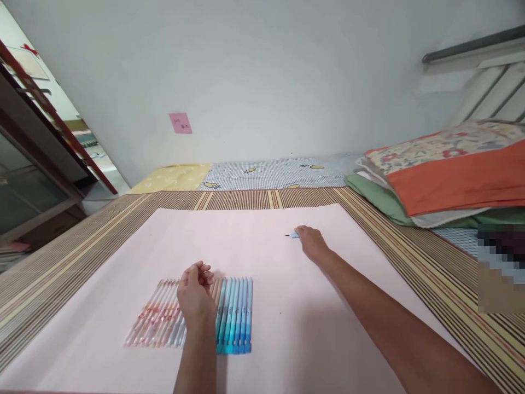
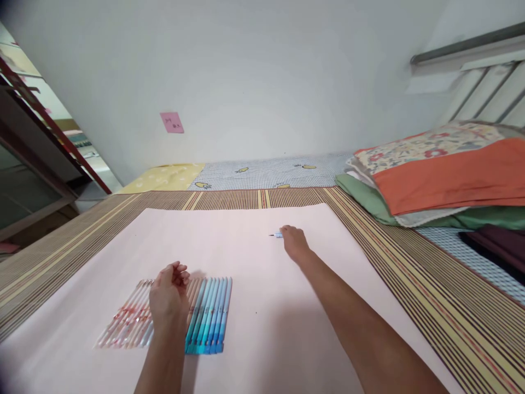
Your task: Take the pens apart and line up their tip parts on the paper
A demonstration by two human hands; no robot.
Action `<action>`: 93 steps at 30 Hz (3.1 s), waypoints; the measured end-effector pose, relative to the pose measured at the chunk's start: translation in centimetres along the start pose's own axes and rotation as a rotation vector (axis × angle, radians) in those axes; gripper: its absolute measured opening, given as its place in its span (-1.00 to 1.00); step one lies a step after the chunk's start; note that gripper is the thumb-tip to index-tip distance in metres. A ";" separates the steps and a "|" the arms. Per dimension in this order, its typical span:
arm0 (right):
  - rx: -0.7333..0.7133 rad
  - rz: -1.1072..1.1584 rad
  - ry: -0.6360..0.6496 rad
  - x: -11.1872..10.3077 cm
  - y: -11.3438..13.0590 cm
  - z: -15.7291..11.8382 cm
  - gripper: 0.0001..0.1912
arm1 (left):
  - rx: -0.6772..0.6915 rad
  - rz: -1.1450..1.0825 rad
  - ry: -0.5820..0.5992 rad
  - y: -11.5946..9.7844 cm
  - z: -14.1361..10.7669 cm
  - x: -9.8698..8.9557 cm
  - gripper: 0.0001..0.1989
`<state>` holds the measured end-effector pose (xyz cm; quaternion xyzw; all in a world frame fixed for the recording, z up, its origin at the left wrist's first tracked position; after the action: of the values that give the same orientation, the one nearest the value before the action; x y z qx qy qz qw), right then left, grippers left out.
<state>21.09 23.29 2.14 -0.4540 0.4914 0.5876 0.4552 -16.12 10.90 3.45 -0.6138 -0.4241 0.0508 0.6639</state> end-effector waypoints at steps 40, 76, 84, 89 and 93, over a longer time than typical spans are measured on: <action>-0.099 0.445 -0.036 -0.5 1.4 -8.5 -0.81 | -0.050 0.015 0.070 1.0 -0.5 1.1 -0.73; 0.206 0.548 -0.130 -1.4 -1.7 -12.0 -0.76 | -0.880 -0.509 0.513 7.9 -10.5 9.0 -0.88; 0.176 0.524 -0.058 -2.0 -1.2 -11.8 -0.82 | -0.861 -0.459 0.533 8.7 -10.1 8.6 -0.90; 0.210 0.440 -0.045 -1.5 -0.7 -11.0 -0.88 | -0.872 -0.416 0.524 9.1 -10.6 8.7 -0.89; 0.246 0.297 -0.037 -1.3 0.2 -10.4 -0.80 | -0.852 -0.366 0.536 9.3 -10.7 8.7 -0.90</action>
<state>21.99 12.86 2.36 -0.3067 0.6126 0.5920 0.4246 0.37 9.99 1.08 -0.7364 -0.3228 -0.4009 0.4391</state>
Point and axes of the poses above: each hand's wrist, its own z-axis towards the middle knuckle, its own x-axis out of the palm, y = z × x, the point moved 8 cm from there along z, towards the middle knuckle, and after that the axes turned 1 degree about y, right-handed, at the moved point
